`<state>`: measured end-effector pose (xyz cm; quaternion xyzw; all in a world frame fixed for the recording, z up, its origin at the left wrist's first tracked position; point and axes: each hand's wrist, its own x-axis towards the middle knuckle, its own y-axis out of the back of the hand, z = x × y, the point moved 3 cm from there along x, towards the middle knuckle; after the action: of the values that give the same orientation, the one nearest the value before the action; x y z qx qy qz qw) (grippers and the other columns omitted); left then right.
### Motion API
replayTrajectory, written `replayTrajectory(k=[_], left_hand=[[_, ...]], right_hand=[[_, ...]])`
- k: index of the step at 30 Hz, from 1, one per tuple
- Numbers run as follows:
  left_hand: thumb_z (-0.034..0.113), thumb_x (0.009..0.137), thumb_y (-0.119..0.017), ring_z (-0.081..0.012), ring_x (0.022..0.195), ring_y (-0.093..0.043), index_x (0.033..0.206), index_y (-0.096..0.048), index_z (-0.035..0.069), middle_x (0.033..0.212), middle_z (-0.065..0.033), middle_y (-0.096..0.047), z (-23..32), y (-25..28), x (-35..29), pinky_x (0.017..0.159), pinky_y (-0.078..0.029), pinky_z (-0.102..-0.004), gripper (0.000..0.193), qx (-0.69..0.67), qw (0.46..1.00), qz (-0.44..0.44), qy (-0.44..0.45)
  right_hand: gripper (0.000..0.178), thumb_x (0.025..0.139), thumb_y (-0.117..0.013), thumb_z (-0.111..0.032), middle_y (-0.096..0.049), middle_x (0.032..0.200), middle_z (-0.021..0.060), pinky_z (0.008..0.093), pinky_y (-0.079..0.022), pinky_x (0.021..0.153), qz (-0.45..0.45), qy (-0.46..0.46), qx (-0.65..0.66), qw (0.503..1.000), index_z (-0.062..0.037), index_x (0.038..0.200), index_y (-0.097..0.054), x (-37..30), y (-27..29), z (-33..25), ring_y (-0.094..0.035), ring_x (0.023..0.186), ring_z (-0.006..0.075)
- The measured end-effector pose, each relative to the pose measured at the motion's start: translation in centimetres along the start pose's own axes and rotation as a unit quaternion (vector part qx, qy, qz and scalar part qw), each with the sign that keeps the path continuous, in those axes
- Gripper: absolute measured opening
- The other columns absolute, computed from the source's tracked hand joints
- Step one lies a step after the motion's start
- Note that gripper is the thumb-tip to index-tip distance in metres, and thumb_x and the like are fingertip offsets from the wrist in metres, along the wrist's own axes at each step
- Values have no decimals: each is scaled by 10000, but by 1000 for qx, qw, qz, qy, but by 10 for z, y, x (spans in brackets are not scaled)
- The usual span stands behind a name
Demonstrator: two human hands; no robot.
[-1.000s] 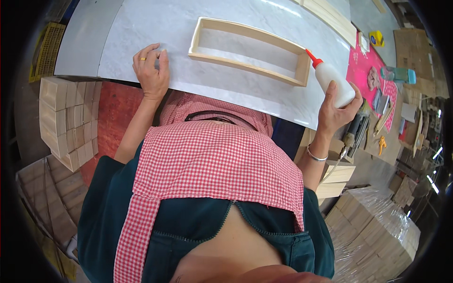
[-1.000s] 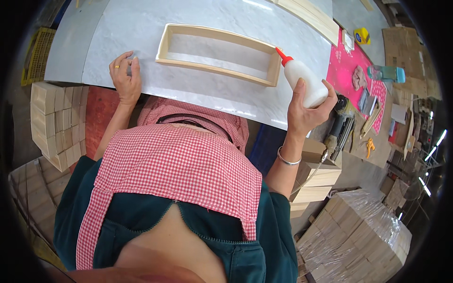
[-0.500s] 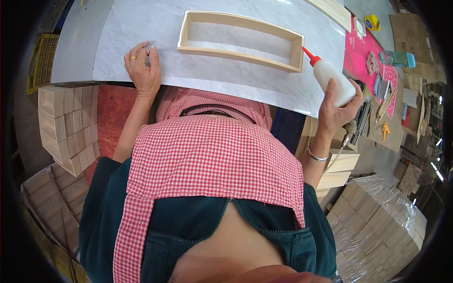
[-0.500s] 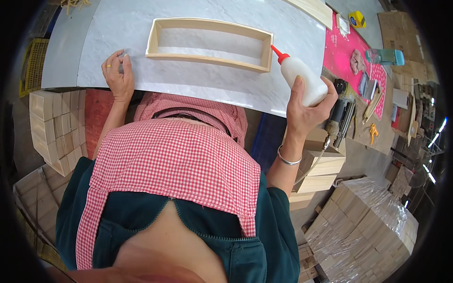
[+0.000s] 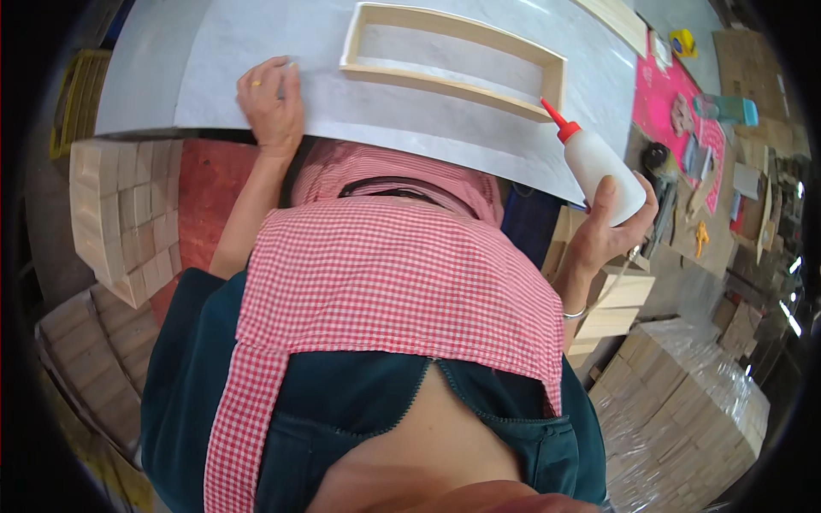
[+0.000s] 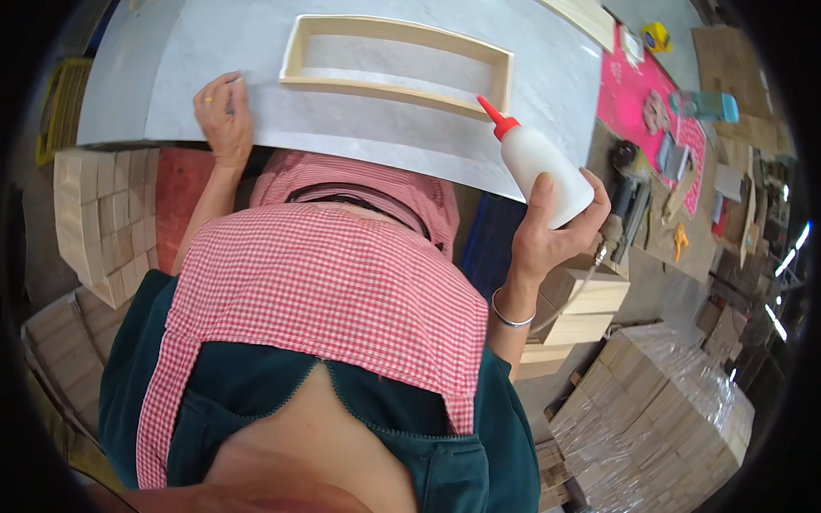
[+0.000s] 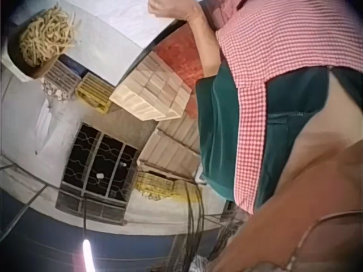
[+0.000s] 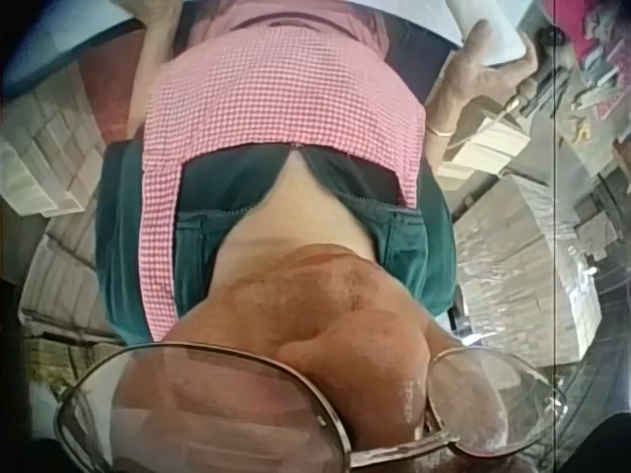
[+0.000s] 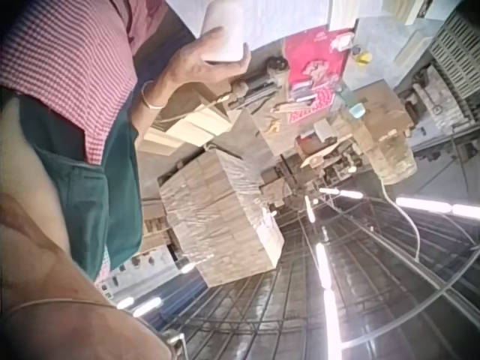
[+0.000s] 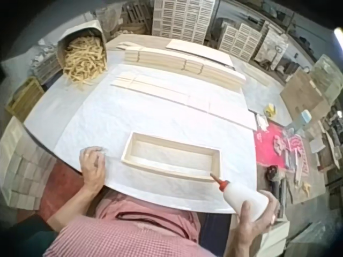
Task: Assemble wooden boxes by gluing and nailing wooden slats together.
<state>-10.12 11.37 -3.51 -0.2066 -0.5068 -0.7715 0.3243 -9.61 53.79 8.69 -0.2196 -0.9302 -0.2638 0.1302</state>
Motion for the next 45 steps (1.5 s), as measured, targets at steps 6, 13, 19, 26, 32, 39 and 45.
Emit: replayTrajectory(k=[6, 13, 19, 26, 32, 39, 45], left_hand=[[200, 922, -658, -241, 1035, -562, 878, -677, 109, 993, 14, -693, 3, -3, -2, 927, -404, -385, 103, -9, 1000, -6, 4], [263, 922, -681, -235, 1045, -556, 822, -706, 109, 933, 41, -695, 1, -3, -4, 930, -392, -385, 185, -5, 1000, -17, 12], [297, 919, -692, -226, 1060, -546, 786, -728, 111, 915, 61, -698, 4, 0, 0, 935, -389, -373, 232, -21, 1000, -5, 14], [291, 919, -695, -214, 1065, -542, 794, -739, 111, 934, 64, -702, 3, -1, 0, 942, -390, -366, 223, -17, 1000, 1, 14], [278, 923, -694, -212, 1063, -552, 811, -738, 107, 944, 56, -704, 2, -4, 0, 946, -396, -367, 210, -19, 1000, -5, 3], [256, 929, -689, -222, 1063, -568, 839, -736, 99, 960, 41, -708, -1, -5, -1, 947, -405, -375, 187, -21, 1000, -9, -9], [231, 933, -684, -226, 1059, -576, 854, -733, 92, 976, 32, -712, -6, -5, -3, 948, -409, -372, 167, -27, 1000, -10, -4]], right_hand=[[504, 852, -785, -219, -575, 1103, 144, 323, -536, 703, -136, 0, 92, 986, -33, 1232, -511, -24, -84, -27, -610, 876, 245], [537, 846, -793, -220, -585, 1079, 154, 324, -542, 697, -205, 111, 114, 966, -42, 1248, -485, -34, -145, -54, -634, 838, 251], [537, 843, -796, -217, -599, 1044, 153, 326, -538, 697, -213, 111, 93, 966, -41, 1242, -483, -32, -146, -59, -639, 832, 254], [511, 842, -798, -219, -601, 1038, 137, 329, -528, 703, -161, 114, 21, 980, -32, 1219, -507, -24, -106, -44, -628, 830, 246], [482, 842, -796, -219, -597, 1058, 130, 326, -517, 723, -99, 85, -19, 991, -23, 1196, -534, -18, -69, -31, -612, 844, 234], [450, 857, -785, -213, -594, 1070, 128, 324, -516, 739, -38, 79, -73, 993, -18, 1185, -547, -13, -30, -10, -604, 851, 225], [422, 866, -778, -199, -597, 1062, 129, 332, -517, 759, 8, 49, -96, 994, -12, 1172, -555, -9, -2, -2, -600, 859, 226]])
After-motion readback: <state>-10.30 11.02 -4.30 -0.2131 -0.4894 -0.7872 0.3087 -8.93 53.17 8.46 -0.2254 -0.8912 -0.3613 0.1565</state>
